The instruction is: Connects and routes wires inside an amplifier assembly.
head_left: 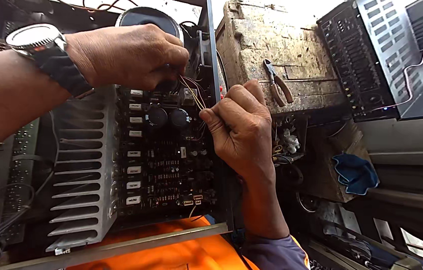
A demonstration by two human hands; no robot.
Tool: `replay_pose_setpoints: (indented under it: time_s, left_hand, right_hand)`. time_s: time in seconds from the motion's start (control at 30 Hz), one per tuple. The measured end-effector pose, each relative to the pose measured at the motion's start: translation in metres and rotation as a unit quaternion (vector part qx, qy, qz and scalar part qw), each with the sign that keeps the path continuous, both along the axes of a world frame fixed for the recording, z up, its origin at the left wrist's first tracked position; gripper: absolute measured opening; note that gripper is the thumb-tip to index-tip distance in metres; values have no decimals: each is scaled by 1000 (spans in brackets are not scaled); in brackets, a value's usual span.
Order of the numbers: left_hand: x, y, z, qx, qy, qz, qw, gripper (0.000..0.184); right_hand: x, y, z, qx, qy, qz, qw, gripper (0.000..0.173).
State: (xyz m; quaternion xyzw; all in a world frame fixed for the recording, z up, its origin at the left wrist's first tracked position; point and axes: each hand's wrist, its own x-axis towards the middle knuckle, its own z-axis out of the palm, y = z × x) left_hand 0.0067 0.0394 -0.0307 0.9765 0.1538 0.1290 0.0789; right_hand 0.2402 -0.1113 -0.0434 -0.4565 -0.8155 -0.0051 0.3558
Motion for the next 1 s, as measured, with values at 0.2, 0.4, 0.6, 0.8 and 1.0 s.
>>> replay_pose_setpoints:
  time_s: [0.2,0.4,0.6,0.8,1.0]
  left_hand:
    - [-3,4,1,-42,-15,-25,999,30]
    - [-5,10,-1,-25,-5,-43,999,33]
    - [-3,18,-5,2,-32,-70,997,27]
    - [-2,16,-3,14,-15,-64,998,25]
    - [8,-14,10,-9,-27,10,1000,36]
  right_hand:
    - [7,3,7,-7,-12,-29,999,20]
    - [5,0,10,-8,-11,-25,1000,16]
    - [-5,-8,2,-4,-6,-5,1000,22]
    - [-4,-10,8,-31,-6,11,999,22]
    - [16,17,28,-27,-79,-19,996,18]
